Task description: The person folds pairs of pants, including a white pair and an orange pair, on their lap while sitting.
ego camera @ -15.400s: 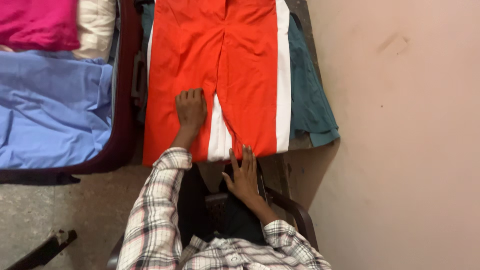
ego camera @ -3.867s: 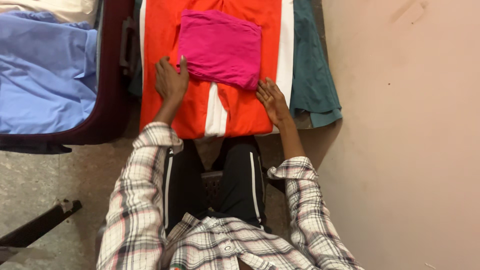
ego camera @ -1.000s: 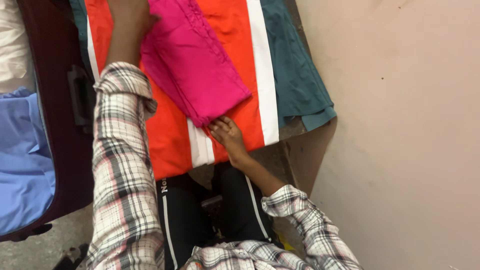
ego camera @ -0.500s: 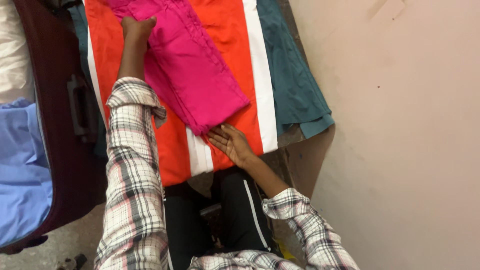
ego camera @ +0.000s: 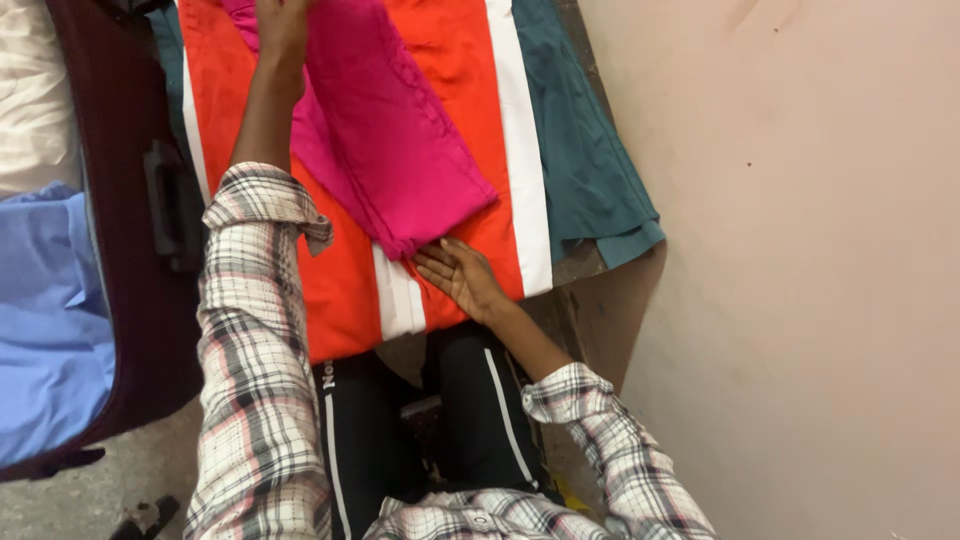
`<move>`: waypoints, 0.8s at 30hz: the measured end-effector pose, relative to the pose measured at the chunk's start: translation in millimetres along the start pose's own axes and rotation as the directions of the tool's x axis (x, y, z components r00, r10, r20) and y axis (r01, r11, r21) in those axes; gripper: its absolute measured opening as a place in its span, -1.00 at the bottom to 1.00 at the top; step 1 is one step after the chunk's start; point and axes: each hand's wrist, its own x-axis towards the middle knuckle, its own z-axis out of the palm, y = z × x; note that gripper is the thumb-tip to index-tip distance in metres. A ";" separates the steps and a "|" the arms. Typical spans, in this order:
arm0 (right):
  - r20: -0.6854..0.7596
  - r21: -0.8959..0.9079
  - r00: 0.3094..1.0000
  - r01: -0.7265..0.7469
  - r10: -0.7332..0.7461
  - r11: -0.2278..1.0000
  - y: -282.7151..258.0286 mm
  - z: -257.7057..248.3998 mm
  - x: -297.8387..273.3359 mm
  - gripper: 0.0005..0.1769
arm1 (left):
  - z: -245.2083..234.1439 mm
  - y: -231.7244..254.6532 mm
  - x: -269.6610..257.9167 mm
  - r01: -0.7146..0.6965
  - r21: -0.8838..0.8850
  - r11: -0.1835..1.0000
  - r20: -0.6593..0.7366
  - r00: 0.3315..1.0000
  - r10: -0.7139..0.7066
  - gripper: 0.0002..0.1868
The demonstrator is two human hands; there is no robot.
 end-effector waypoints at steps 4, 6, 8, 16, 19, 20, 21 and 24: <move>-0.002 0.003 1.000 0.005 -0.005 1.000 6.4 -7.9 6.4 -0.45 | 28.1 40.0 -33.5 -0.032 -0.047 0.998 0.109 0.993 0.037 -0.76; 0.014 -0.005 1.000 0.004 -0.004 1.000 9.0 -12.2 10.7 -0.38 | 49.3 74.1 -67.3 -0.074 -0.079 0.994 0.182 0.980 0.087 -0.78; 0.058 -0.019 0.998 -0.003 0.004 1.000 7.4 -11.8 12.4 -0.30 | 70.7 113.8 -113.0 -0.132 -0.135 0.982 0.236 0.958 0.161 -0.81; 0.034 0.389 0.988 -0.149 0.148 0.909 -18.9 41.2 -81.6 -0.11 | 89.7 225.5 -366.4 -0.460 -0.038 0.887 0.513 0.752 0.413 -0.48; 0.300 0.373 0.954 -0.112 -0.006 0.921 -10.1 30.4 -138.3 -0.23 | 83.0 227.4 -468.3 -0.147 0.110 0.983 0.581 0.812 0.057 -0.77; 0.395 0.367 0.915 -0.078 -0.079 0.927 -7.6 23.8 -152.5 -0.29 | 82.2 225.7 -493.1 -0.154 0.148 0.977 0.595 0.803 0.036 -0.81; 0.378 0.376 0.921 -0.063 -0.091 0.924 -7.7 17.6 -162.1 -0.27 | 81.7 222.6 -514.8 -0.161 0.185 0.969 0.608 0.794 0.016 -0.83; 0.316 0.385 0.944 -0.031 -0.100 0.923 -2.4 -1.7 -188.6 -0.23 | 83.5 209.6 -574.7 -0.247 0.229 0.941 0.535 0.840 0.090 -0.79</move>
